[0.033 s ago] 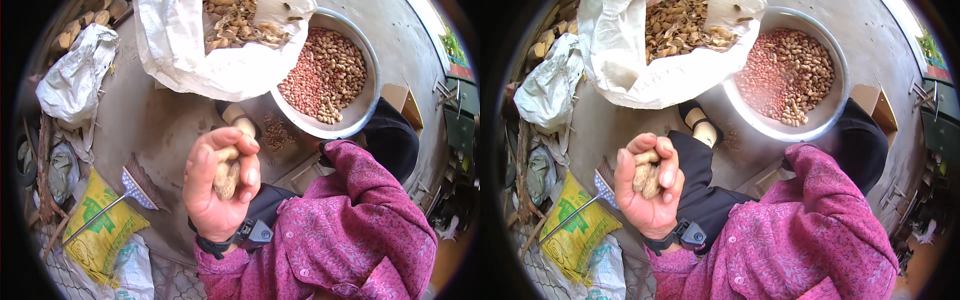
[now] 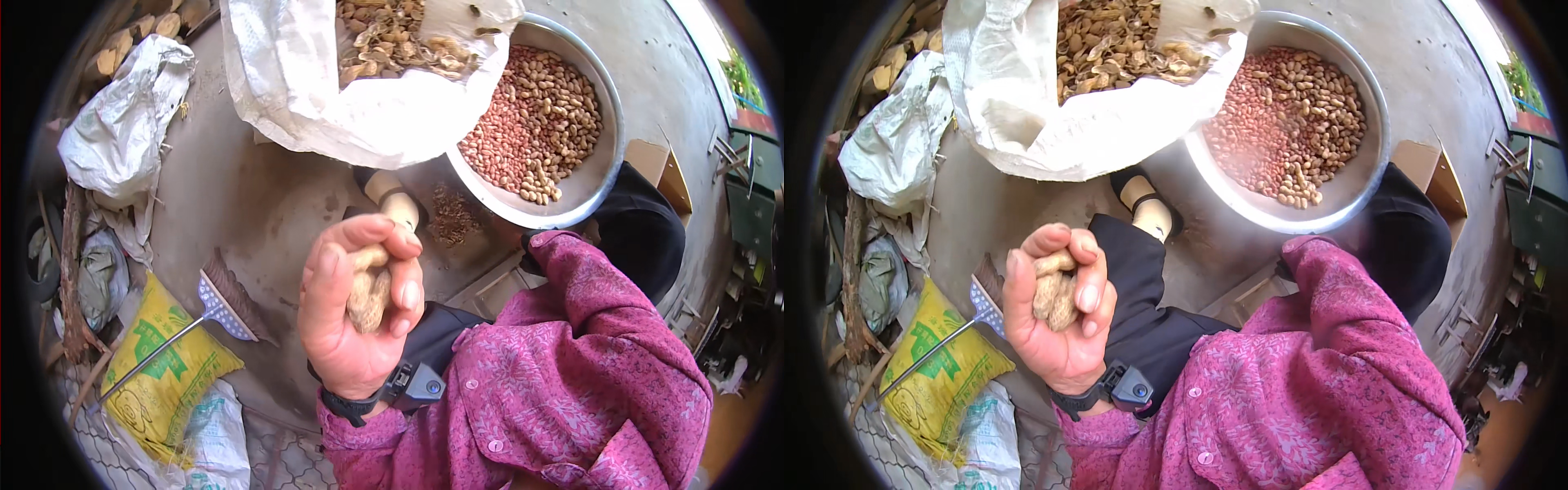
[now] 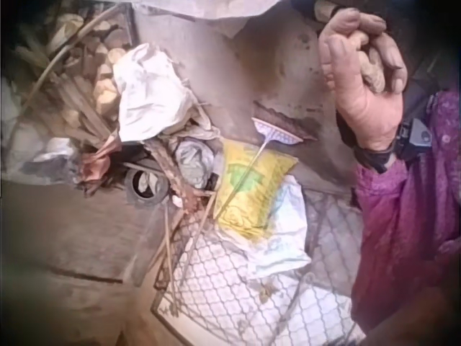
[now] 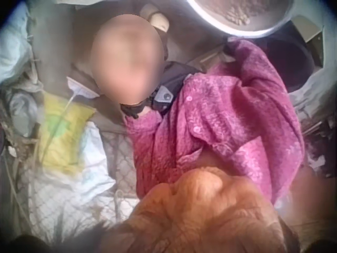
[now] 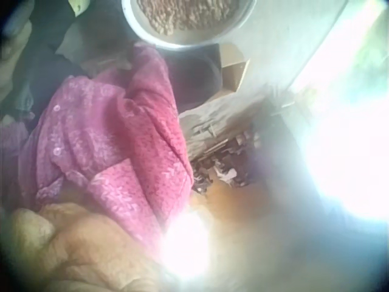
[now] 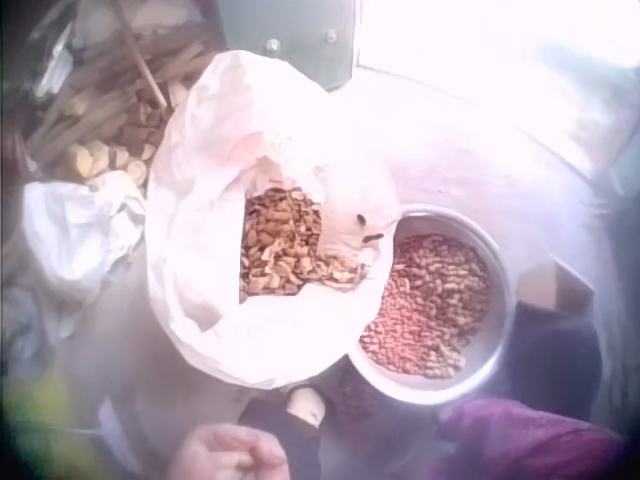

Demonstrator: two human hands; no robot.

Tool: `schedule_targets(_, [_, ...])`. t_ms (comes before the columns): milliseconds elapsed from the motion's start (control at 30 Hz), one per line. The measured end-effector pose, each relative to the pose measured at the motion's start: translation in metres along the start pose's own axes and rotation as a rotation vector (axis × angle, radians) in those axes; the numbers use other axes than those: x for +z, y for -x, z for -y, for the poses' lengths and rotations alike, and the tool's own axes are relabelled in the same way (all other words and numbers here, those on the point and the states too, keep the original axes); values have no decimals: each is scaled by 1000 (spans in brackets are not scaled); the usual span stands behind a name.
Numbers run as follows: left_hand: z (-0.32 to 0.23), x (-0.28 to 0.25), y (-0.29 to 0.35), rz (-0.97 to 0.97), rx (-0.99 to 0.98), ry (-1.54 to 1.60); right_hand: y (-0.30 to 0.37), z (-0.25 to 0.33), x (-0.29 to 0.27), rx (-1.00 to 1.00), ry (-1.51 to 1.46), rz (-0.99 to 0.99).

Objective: The person sits on the floor and shells peanuts by hand, separating the kernels from the shells. The shells are placed into a white sack, while the kernels are collected in a metal bowl.

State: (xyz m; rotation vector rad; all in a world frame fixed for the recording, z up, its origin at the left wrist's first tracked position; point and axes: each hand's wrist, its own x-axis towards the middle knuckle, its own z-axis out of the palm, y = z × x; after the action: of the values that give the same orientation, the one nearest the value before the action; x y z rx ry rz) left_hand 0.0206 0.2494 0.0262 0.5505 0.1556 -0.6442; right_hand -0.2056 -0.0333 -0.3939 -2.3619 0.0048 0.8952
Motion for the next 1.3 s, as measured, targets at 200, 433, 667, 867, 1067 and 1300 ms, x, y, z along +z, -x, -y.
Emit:
schedule_targets(200, [-1,-11,0,24,8,46,-6,-1,1,93,-6,-8])
schedule_targets(433, [-4,-15,4,-29,-26,28,-14,5,-5,167,-39,-76])
schedule_targets(667, [-6,-16,6,-39,-25,28,-30,28,-12,159,-68,-181])
schedule_targets(867, [-6,-19,11,-44,-5,9,-54,74,5,-29,-97,-109])
schedule_targets(1067, [-5,-22,9,-48,2,10,-68,92,32,-65,-19,86])
schedule_targets(1300, [-4,-21,11,-67,37,-21,-77,80,33,-14,46,114])
